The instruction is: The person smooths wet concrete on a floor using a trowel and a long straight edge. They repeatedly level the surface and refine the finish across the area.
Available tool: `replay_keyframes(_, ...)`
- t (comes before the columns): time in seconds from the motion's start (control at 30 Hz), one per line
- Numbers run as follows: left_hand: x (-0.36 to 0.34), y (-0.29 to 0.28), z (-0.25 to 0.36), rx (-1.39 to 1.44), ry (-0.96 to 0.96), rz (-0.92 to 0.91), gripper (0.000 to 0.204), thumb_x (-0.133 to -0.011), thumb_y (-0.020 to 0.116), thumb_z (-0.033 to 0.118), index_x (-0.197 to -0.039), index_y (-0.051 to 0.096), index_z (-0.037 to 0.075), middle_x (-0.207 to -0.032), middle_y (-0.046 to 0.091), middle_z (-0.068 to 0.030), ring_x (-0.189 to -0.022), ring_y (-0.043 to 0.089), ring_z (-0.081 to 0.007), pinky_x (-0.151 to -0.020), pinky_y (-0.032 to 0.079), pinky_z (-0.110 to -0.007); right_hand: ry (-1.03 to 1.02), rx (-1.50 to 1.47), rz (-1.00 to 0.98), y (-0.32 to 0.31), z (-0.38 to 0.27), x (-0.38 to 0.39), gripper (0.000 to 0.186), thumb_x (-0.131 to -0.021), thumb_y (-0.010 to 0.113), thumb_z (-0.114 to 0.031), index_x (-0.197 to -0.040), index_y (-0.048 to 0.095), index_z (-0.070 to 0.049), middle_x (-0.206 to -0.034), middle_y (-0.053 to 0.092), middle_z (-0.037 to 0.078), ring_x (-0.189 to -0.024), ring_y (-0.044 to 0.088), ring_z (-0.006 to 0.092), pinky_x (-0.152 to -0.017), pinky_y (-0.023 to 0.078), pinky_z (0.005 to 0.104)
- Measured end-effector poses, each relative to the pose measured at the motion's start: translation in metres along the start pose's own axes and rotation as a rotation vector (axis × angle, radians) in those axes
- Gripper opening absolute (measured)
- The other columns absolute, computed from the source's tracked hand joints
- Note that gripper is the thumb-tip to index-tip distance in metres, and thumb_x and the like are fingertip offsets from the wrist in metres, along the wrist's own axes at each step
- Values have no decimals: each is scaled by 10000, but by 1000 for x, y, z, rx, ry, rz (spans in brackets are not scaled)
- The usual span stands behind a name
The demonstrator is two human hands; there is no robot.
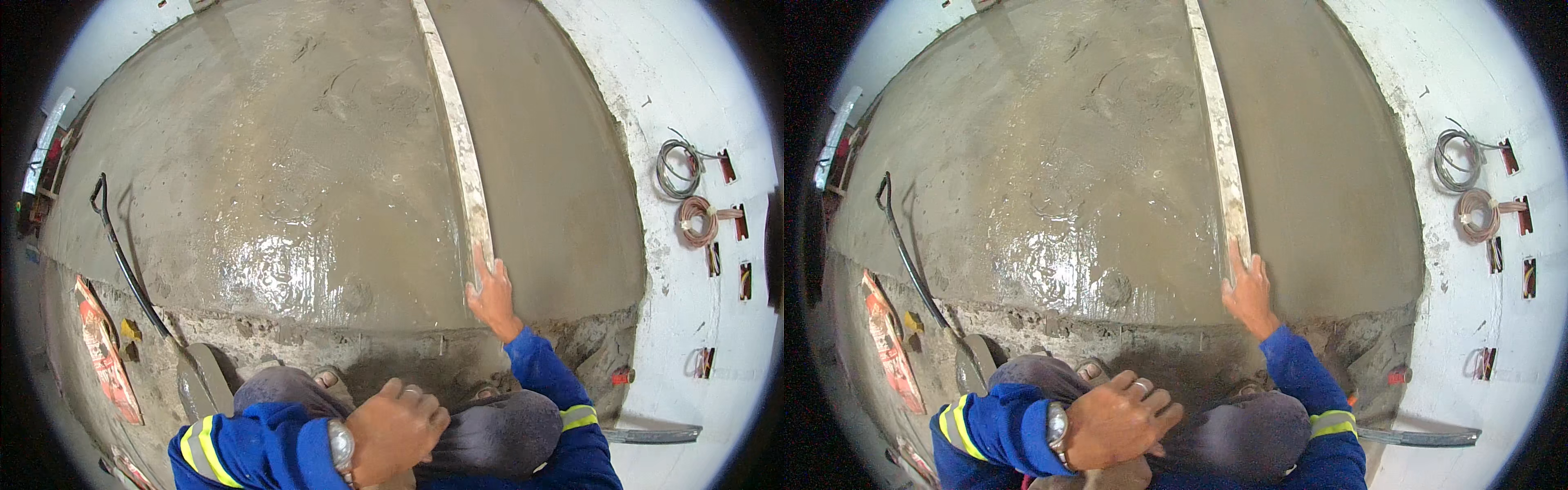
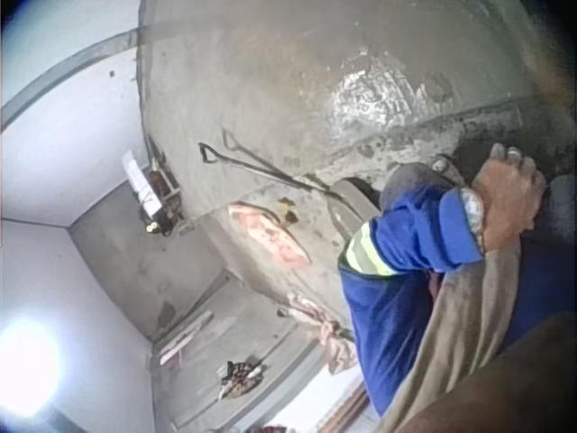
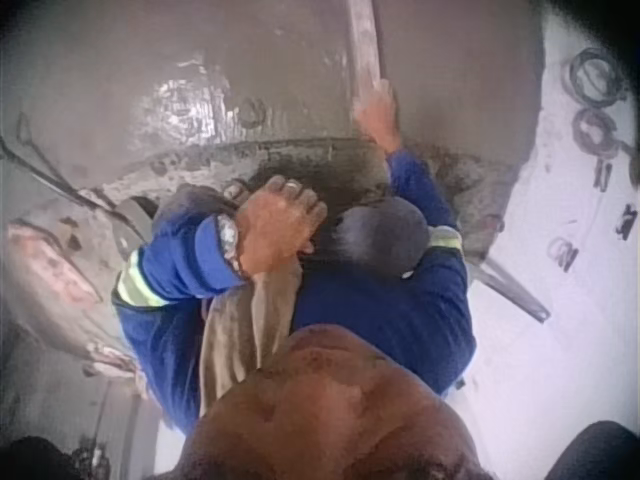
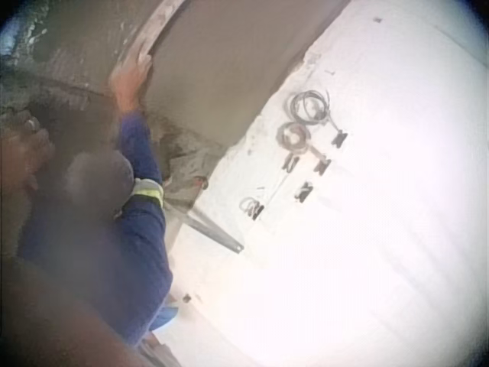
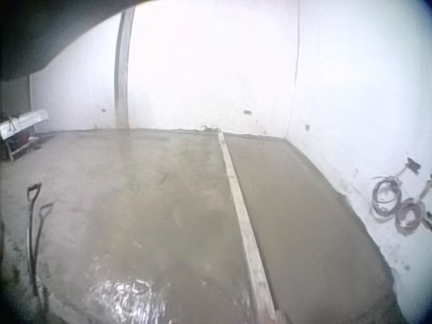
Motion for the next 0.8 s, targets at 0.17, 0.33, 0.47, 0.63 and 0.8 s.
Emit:
replay_keyframes(0.17, 5, -3, -8, -32, -59, -56, 538, -720, 724, 447, -1087, 619, 67, -894, 607, -58, -885, 631, -231, -767, 491, -346, -74, -29, 24, 5, -8, 10, 922, -738, 680, -91, -1550, 249, -153, -993, 490, 291, -935, 516, 473, -847, 467, 525)
replay_keyframes(0.33, 2, 1, 0, -19, -14, -27, 541, -723, 724, 452, -1094, 621, 71, -895, 609, -59, -893, 633, -235, -766, 497, -346, -67, -31, 17, 4, -2, 0, 921, -732, 676, -103, -1549, 253, -152, -977, 486, 279, -914, 511, 463, -834, 466, 523)
replay_keyframes(0.47, 4, 2, -6, -45, -55, -63, 538, -726, 724, 446, -1098, 621, 71, -906, 609, -58, -903, 634, -239, -768, 501, -346, -74, -18, -7, 8, -6, 8, 935, -729, 683, -115, -1553, 242, -159, -997, 489, 291, -935, 515, 469, -850, 470, 521)
replay_keyframes(0.63, 1, 0, -1, -22, -11, -56, 535, -728, 724, 443, -1103, 619, 76, -919, 609, -57, -913, 635, -243, -776, 505, -348, -80, -22, 22, 6, -5, -7, 944, -730, 683, -115, -1557, 232, -171, -1017, 486, 311, -946, 517, 483, -868, 470, 522)
replay_keyframes(0.8, 10, -3, -11, -56, -85, -35, 530, -720, 726, 446, -1086, 617, 78, -918, 607, -61, -917, 633, -240, -789, 504, -351, -70, 37, -29, 8, -6, 7, 899, -761, 680, -124, -1546, 243, -148, -1059, 472, 282, -984, 509, 462, -847, 476, 524)
Point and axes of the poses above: each hand's wrist, its own x-axis away from the middle knuckle, its own y-axis out of the palm, z = x × y, the point moved 5 cm from there along -x, towards the middle knuckle
